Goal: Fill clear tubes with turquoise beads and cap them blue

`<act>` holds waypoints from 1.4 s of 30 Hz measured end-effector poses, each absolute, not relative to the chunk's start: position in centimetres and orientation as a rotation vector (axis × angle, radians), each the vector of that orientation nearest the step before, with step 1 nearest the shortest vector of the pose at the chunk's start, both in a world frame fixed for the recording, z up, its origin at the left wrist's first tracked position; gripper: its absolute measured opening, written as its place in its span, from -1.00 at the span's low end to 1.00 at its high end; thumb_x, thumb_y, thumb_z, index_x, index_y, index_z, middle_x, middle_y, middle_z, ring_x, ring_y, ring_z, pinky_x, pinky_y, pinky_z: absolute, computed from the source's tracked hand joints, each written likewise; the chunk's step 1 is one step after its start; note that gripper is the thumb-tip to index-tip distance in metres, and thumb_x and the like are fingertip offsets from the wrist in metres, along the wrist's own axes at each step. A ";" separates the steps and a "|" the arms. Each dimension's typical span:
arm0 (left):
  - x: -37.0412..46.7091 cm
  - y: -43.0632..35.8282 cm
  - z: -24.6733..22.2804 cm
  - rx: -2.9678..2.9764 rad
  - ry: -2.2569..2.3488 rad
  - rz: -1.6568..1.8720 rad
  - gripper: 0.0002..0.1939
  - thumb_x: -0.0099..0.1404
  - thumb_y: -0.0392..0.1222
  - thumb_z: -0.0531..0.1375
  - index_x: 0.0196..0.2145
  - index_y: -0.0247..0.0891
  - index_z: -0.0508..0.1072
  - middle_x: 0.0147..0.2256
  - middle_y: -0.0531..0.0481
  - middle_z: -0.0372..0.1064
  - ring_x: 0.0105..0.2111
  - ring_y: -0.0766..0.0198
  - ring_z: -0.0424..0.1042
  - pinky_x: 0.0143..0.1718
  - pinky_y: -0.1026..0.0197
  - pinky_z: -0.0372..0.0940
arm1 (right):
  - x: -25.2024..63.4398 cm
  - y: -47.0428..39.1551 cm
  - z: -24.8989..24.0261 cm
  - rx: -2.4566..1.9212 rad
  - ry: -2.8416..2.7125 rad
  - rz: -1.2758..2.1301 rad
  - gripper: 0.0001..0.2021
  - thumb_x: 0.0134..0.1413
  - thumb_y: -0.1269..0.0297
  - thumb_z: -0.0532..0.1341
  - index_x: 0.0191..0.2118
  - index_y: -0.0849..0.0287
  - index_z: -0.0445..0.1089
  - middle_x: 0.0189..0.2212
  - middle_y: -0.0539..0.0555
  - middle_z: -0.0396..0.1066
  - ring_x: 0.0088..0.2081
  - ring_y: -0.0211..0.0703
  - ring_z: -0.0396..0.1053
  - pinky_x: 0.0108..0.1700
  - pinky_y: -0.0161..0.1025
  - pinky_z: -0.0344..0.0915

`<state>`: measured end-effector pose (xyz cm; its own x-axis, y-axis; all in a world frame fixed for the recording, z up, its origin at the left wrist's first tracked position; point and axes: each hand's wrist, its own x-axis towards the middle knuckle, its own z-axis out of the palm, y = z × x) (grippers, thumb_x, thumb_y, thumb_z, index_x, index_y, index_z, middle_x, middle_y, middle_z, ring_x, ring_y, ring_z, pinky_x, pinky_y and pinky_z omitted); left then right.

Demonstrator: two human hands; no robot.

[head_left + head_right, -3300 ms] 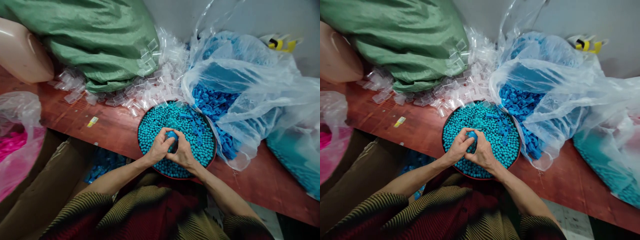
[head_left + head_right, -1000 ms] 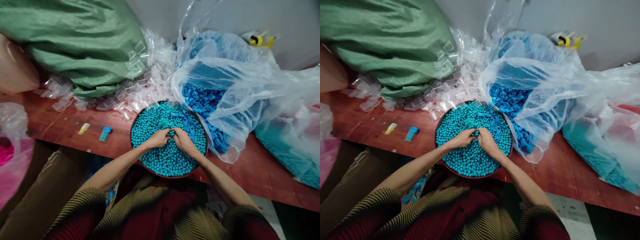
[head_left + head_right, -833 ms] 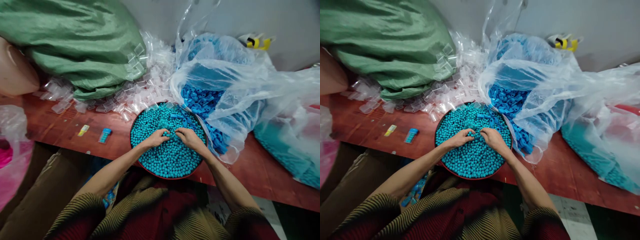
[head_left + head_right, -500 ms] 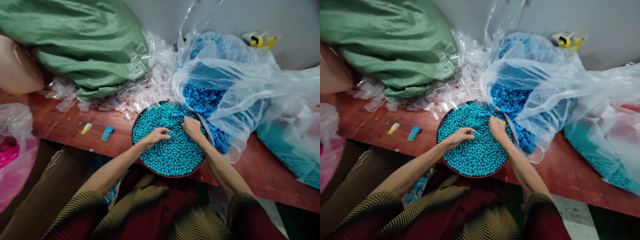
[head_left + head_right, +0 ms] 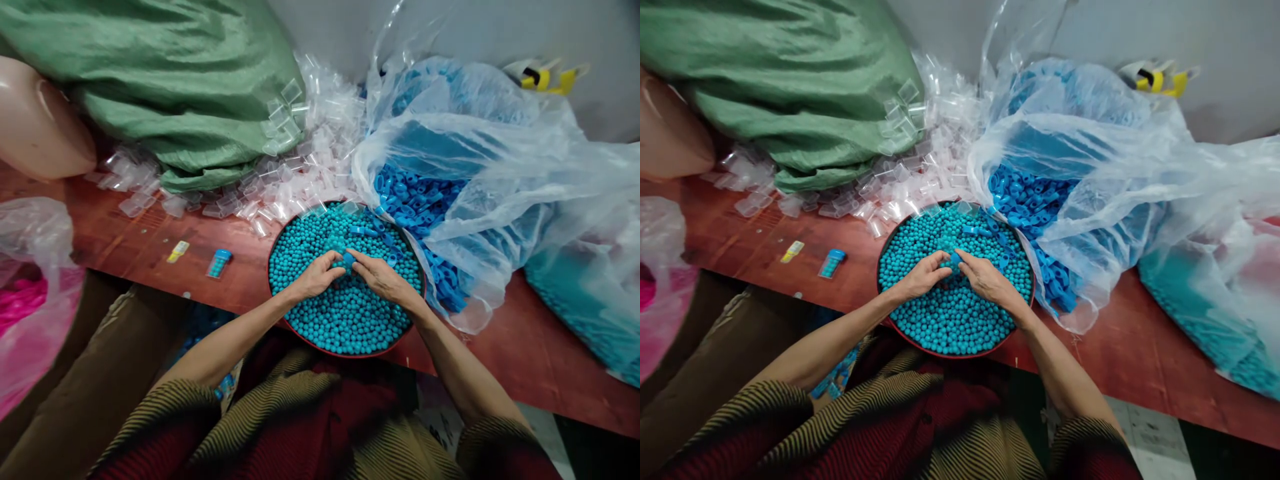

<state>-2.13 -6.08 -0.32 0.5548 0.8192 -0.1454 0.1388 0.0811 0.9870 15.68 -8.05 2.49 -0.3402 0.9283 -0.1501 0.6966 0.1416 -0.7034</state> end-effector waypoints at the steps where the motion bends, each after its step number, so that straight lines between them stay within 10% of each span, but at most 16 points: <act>1: -2.1 -6.2 -0.1 1.414 0.875 0.611 -0.73 0.20 -0.17 0.09 -0.14 -0.29 0.28 -0.31 0.05 0.26 -0.47 0.41 0.24 -0.50 0.34 0.24 | 15.8 -7.9 2.4 -1.545 -2.054 1.067 -0.55 0.21 0.23 -0.04 0.18 0.23 0.22 -0.40 0.04 0.48 -0.41 -0.20 0.39 -0.30 -0.26 0.32; 6: -1.9 -6.8 0.7 1.407 0.903 0.561 -0.58 0.21 -0.19 0.09 0.03 -0.25 0.20 -0.39 0.07 0.29 -0.64 0.46 0.21 -0.65 0.36 0.17 | 15.3 -8.1 1.9 -1.504 -1.684 1.151 -0.60 0.15 0.16 0.04 0.02 0.20 0.40 -0.66 -0.08 0.29 -0.61 -0.27 0.24 -0.52 -0.32 0.25; 14: -1.6 -7.4 0.9 1.209 0.947 0.629 -0.42 0.18 -0.22 0.09 0.16 -0.26 0.08 -0.46 0.10 0.28 -0.67 0.44 0.28 -0.71 0.40 0.17 | 14.2 -9.9 1.2 -1.511 -1.585 0.997 -0.63 0.14 0.16 0.06 -0.01 0.13 0.42 -0.51 0.00 0.46 -0.50 -0.21 0.38 -0.37 -0.23 0.37; 27: -1.5 -8.5 1.4 1.347 1.080 0.834 -0.72 0.21 -0.23 0.07 -0.09 -0.22 0.30 -0.45 0.10 0.24 -0.60 0.46 0.15 -0.56 0.35 0.19 | 14.4 -10.2 1.5 -1.408 -1.987 0.713 -0.64 0.21 0.22 -0.01 0.00 0.17 0.40 -0.32 0.13 0.48 -0.28 -0.13 0.42 -0.16 -0.17 0.35; 42: -3.1 -7.8 2.7 1.438 0.976 0.665 -0.57 0.26 -0.13 0.06 0.07 -0.21 0.14 -0.30 0.02 0.34 -0.56 0.45 0.25 -0.56 0.36 0.25 | 15.0 -7.9 3.7 -1.321 -1.683 1.180 -0.56 0.08 0.27 0.15 0.11 0.13 0.26 -0.25 0.05 0.48 -0.33 -0.20 0.43 -0.26 -0.21 0.39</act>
<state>-3.06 -7.83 2.74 0.4821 0.8636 -0.1476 0.1787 0.0680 0.9815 14.95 -7.86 3.66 -0.2500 0.9681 -0.0184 0.3472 0.0719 -0.9350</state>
